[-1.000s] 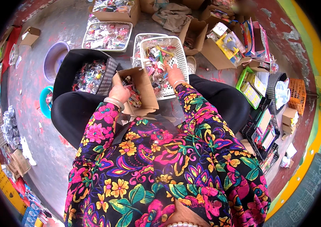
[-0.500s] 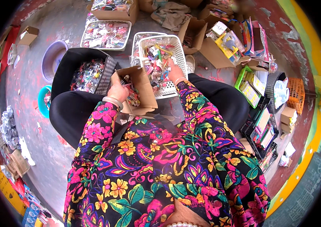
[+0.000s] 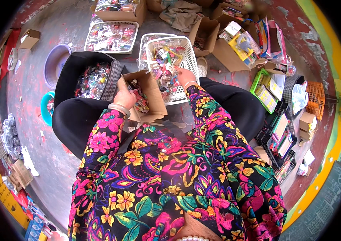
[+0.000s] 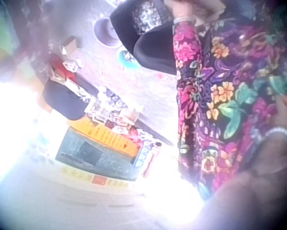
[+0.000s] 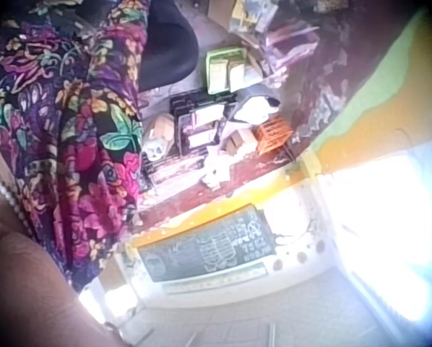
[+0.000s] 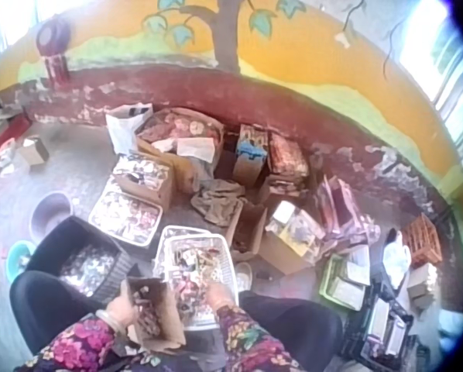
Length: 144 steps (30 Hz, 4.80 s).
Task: The person sits on the floor and sorts small colorful items from a white plastic basket into a cardboard box. They pick up items individually, inspect them, and place them into the box, occasionally handling the box itself.
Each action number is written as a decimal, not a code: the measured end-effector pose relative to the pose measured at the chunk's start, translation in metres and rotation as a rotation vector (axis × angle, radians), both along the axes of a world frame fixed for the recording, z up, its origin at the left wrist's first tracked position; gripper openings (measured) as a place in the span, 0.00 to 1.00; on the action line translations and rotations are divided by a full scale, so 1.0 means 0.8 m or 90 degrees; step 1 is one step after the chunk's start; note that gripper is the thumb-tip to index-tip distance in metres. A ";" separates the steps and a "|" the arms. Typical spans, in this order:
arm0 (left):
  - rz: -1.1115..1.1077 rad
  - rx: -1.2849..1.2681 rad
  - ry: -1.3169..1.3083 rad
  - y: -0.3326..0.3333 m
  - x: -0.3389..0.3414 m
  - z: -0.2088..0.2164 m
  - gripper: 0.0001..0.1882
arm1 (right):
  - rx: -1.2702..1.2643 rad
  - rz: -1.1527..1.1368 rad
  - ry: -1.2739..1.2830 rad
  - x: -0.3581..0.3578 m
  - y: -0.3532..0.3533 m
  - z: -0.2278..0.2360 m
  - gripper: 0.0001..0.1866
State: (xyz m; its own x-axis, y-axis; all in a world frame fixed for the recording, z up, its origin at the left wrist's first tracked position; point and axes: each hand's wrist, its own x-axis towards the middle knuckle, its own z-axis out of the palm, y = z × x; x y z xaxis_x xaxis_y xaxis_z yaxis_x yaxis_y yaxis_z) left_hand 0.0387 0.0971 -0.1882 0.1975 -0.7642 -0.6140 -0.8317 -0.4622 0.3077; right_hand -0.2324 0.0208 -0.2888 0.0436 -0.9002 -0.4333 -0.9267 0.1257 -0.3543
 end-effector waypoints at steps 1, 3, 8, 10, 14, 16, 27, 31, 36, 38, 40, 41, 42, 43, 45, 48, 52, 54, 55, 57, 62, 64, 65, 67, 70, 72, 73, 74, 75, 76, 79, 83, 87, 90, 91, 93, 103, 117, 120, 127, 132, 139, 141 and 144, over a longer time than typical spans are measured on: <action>-0.002 -0.001 -0.002 0.000 0.000 0.001 0.38 | 0.052 -0.139 -0.160 -0.003 0.000 -0.003 0.14; 0.000 0.000 -0.006 0.000 -0.001 0.003 0.38 | 0.153 -0.415 -0.480 -0.005 -0.002 0.004 0.13; 0.001 -0.003 -0.010 -0.002 -0.002 0.005 0.39 | 0.364 -0.504 -1.007 -0.022 -0.013 0.007 0.10; -0.004 0.005 -0.007 -0.003 -0.002 0.005 0.40 | 0.359 -0.529 -1.074 -0.018 -0.013 0.014 0.09; -0.009 -0.001 0.002 -0.002 0.003 0.000 0.40 | 0.285 -0.509 -1.134 -0.006 -0.011 0.035 0.11; -0.006 -0.003 0.006 -0.004 0.000 0.005 0.39 | 0.253 -0.516 -1.123 -0.002 -0.012 0.046 0.13; 0.006 -0.014 0.001 -0.007 0.001 0.004 0.24 | 0.267 -0.405 -0.982 0.033 0.010 0.098 0.12; 0.003 -0.013 0.012 -0.008 0.001 -0.002 0.24 | 0.303 -0.334 -0.932 0.062 0.029 0.107 0.13; 0.002 -0.020 0.010 -0.012 0.007 -0.022 0.34 | 0.356 -0.192 -0.713 0.105 0.051 0.115 0.11; -0.004 -0.021 -0.003 -0.011 0.009 -0.027 0.35 | 0.229 -0.234 -0.755 0.102 0.045 0.115 0.10; -0.007 -0.030 0.006 -0.010 0.007 -0.024 0.37 | 0.156 -0.294 -0.782 0.076 0.024 0.119 0.10; -0.006 -0.034 0.009 -0.010 0.009 -0.024 0.37 | 0.077 -0.315 -0.757 0.062 0.014 0.121 0.10; -0.007 -0.040 0.014 -0.011 0.009 -0.024 0.37 | 0.019 -0.374 -0.777 0.050 0.005 0.125 0.10; -0.007 -0.041 0.016 -0.010 0.009 -0.022 0.37 | -0.007 -0.442 -0.798 0.035 -0.004 0.124 0.10; -0.005 -0.042 0.018 -0.009 0.008 -0.018 0.38 | -0.049 -0.493 -0.776 0.019 -0.013 0.127 0.08; -0.012 -0.046 0.042 -0.011 0.009 -0.016 0.37 | 0.009 -0.406 -0.731 0.027 -0.005 0.115 0.07; -0.011 -0.044 0.056 -0.012 0.005 -0.006 0.36 | 0.141 -0.114 -0.583 0.091 0.038 0.107 0.10; -0.013 -0.025 0.057 -0.012 0.007 -0.004 0.34 | 0.202 0.085 -0.489 0.111 0.056 0.115 0.14; -0.011 -0.028 0.068 -0.011 0.009 -0.005 0.34 | 0.109 0.162 -0.461 0.117 0.062 0.120 0.14; -0.011 -0.033 0.094 -0.012 0.012 -0.013 0.33 | -0.147 0.269 -0.419 0.119 0.062 0.112 0.13; -0.029 -0.036 0.040 -0.009 0.015 -0.028 0.37 | -0.341 -0.045 -0.320 0.074 0.029 0.072 0.11; -0.030 -0.041 0.020 -0.008 0.004 -0.011 0.38 | -0.262 -0.121 -0.174 0.038 0.024 0.039 0.12; -0.030 -0.035 0.012 -0.008 0.002 -0.009 0.38 | -0.154 -0.177 -0.142 0.029 0.024 0.046 0.13; -0.017 -0.022 -0.012 -0.003 0.005 0.000 0.38 | -0.036 -0.203 -0.096 0.024 0.022 0.047 0.16; -0.022 -0.038 -0.007 -0.001 -0.001 0.003 0.36 | -0.013 -0.167 -0.040 0.004 0.018 0.015 0.21; -0.025 -0.027 -0.012 0.000 -0.001 0.006 0.31 | 0.020 -0.156 -0.024 0.005 0.015 0.015 0.23; -0.027 -0.021 -0.014 0.001 -0.001 0.007 0.29 | 0.030 -0.165 -0.014 0.007 0.017 0.014 0.23; -0.029 -0.013 -0.019 0.001 -0.002 0.010 0.29 | 0.018 -0.163 -0.019 0.009 0.018 0.014 0.23; -0.031 -0.004 -0.023 0.002 -0.004 0.014 0.30 | 0.007 -0.161 -0.024 0.010 0.019 0.013 0.23; -0.032 0.004 -0.027 0.002 -0.004 0.018 0.31 | -0.004 -0.159 -0.028 0.011 0.020 0.012 0.23; 0.002 -0.009 -0.015 0.001 -0.011 0.026 0.30 | -0.056 -0.249 -0.132 -0.003 0.016 -0.005 0.22; 0.003 -0.008 -0.013 0.002 -0.011 0.026 0.30 | -0.081 -0.289 -0.051 0.002 0.014 0.000 0.23; -0.012 0.000 -0.017 0.004 -0.011 0.025 0.32 | 0.031 -0.268 -0.002 0.014 0.014 0.011 0.24; -0.017 -0.001 -0.012 0.007 -0.011 0.026 0.33 | 0.031 -0.305 0.004 0.020 0.011 0.019 0.24; -0.017 -0.001 -0.011 0.008 -0.010 0.027 0.33 | 0.029 -0.320 -0.024 0.021 0.010 0.014 0.25; -0.022 -0.012 -0.027 0.010 -0.013 0.032 0.27 | 0.062 -0.285 -0.074 0.025 0.004 0.026 0.24; -0.026 0.027 -0.037 0.013 -0.011 0.032 0.36 | 0.083 -0.225 -0.068 0.046 0.000 0.069 0.32; -0.027 0.002 -0.019 0.011 -0.011 0.027 0.43 | 0.036 -0.316 -0.356 -0.007 0.003 -0.044 0.16; -0.014 0.012 -0.015 0.012 -0.007 0.025 0.43 | 0.016 -0.236 -0.200 -0.004 0.004 -0.023 0.14; -0.021 -0.005 -0.014 0.005 -0.014 0.035 0.37 | 0.038 -0.237 -0.084 -0.002 0.008 -0.014 0.13; -0.011 -0.009 -0.009 0.010 -0.010 0.035 0.38 | 0.096 -0.227 -0.117 0.014 0.009 0.012 0.13; -0.008 -0.004 -0.009 0.010 -0.014 0.040 0.38 | 0.012 -0.259 -0.208 0.019 0.011 -0.010 0.21; -0.006 -0.009 -0.014 0.011 -0.016 0.044 0.37 | 0.010 -0.248 -0.244 0.021 0.010 -0.015 0.22; -0.008 -0.002 -0.024 0.012 -0.014 0.041 0.34 | 0.003 -0.221 -0.262 0.026 0.009 -0.024 0.21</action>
State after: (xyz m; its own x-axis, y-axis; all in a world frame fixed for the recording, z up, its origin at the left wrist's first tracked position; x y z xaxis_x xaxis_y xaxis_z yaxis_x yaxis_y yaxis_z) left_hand 0.0271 0.1069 -0.1558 0.2110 -0.7681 -0.6045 -0.8480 -0.4514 0.2776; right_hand -0.2119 0.0282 -0.3076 -0.0893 -0.8898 -0.4476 -0.6155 0.4026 -0.6776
